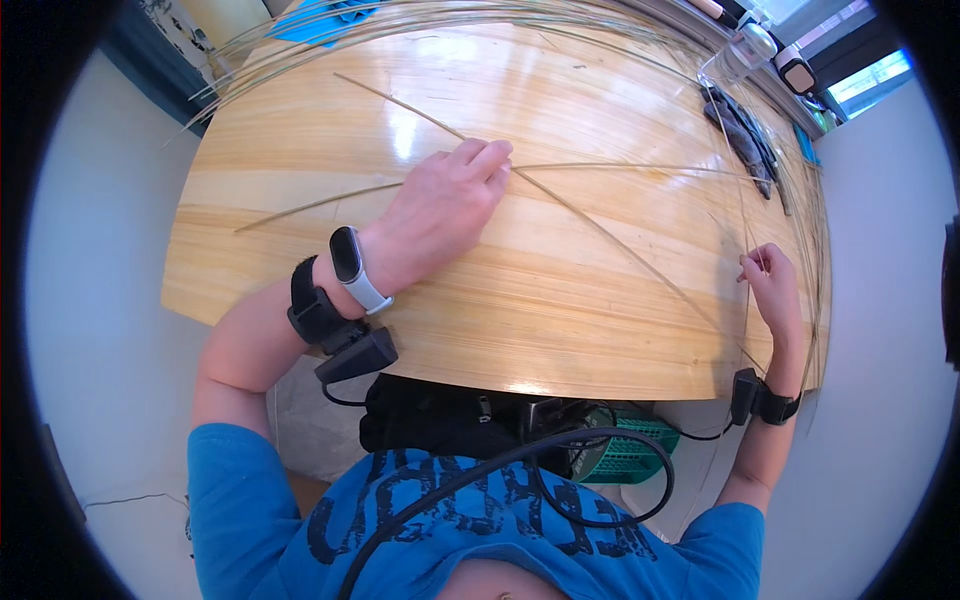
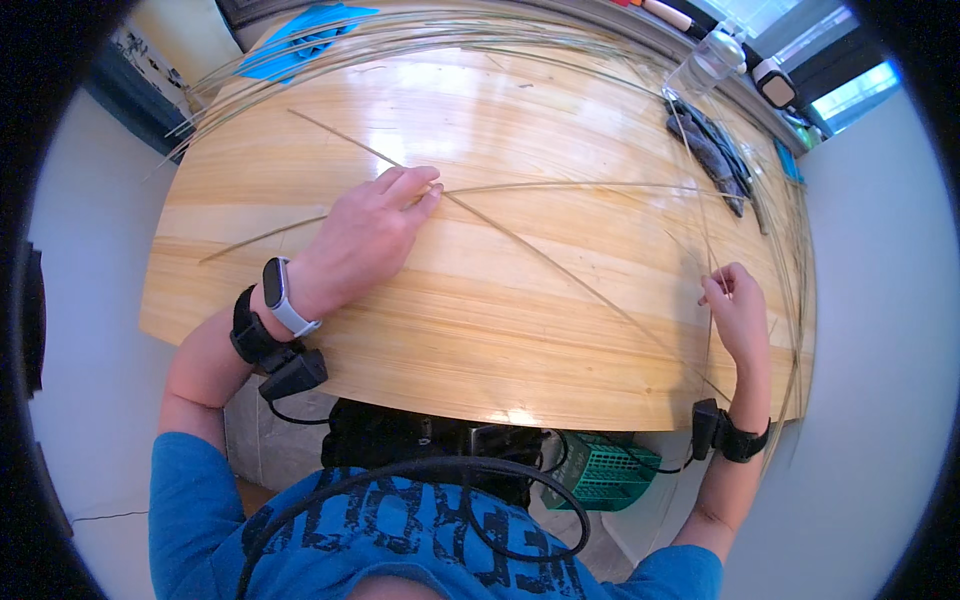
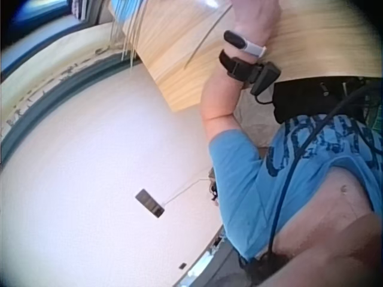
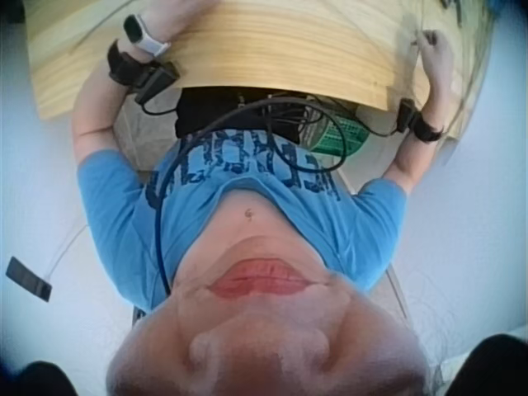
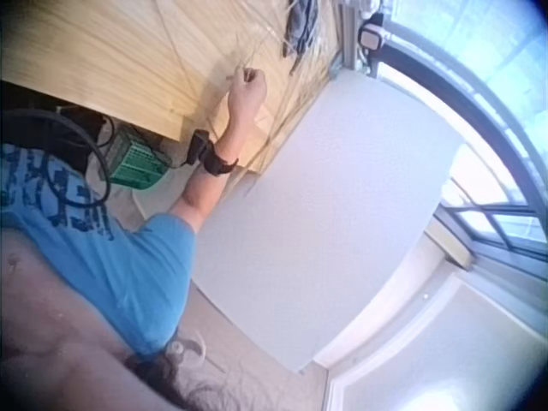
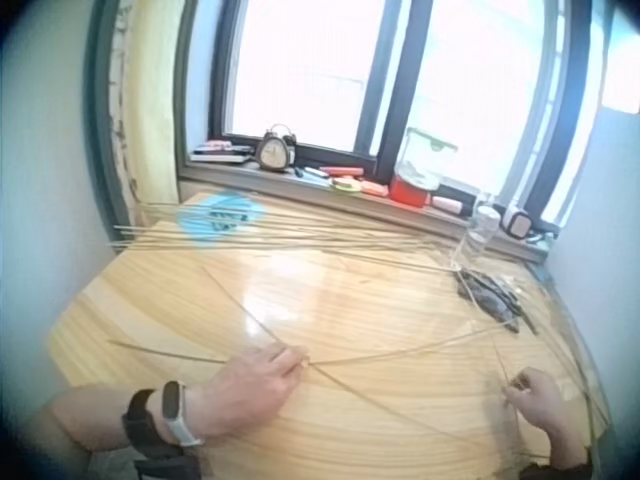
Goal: Weaving thin bamboo strips together on a table to form a base structure.
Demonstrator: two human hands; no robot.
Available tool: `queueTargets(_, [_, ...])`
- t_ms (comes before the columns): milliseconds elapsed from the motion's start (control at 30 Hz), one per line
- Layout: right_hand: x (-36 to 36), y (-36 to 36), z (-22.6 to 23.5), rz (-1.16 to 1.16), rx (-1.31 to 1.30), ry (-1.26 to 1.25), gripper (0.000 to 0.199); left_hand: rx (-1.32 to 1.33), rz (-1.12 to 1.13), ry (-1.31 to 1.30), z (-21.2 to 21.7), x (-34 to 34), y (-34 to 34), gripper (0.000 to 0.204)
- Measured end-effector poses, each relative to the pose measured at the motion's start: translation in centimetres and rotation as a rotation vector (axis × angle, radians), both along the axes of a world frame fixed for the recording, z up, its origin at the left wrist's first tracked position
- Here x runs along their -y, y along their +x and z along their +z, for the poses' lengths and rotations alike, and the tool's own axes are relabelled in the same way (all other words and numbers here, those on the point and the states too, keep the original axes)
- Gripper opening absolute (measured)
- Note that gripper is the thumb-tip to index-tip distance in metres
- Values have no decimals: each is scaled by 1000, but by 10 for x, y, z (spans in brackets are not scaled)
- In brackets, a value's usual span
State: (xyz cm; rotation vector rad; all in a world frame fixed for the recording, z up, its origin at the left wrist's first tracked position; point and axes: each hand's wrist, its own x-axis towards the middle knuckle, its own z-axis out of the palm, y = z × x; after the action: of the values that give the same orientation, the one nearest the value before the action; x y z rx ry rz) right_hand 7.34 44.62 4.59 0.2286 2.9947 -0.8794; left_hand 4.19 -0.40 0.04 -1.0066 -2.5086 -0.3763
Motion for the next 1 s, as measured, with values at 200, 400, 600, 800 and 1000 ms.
queueTargets(200, [-37, 10, 17, -1, -50, -83, 13, 25, -18, -81, -4, -1, 3, 32])
queueTargets(400, [-14, 38, 38, 101, 306, -259, 11, -49, -14, -33, -15, -4, 7, 39])
queueTargets(600, [-30, 39, 50, 71, 21, -360, 6, -12, 39, -74, -18, -8, 10, 47])
queueTargets(800, [6, 15, 111, 24, -302, -315, 15, 26, 80, -71, -17, -8, 13, 61])
queueTargets(1000, [47, -32, 138, 179, -321, -355, 24, 9, 75, -79, -17, -8, 16, 64])
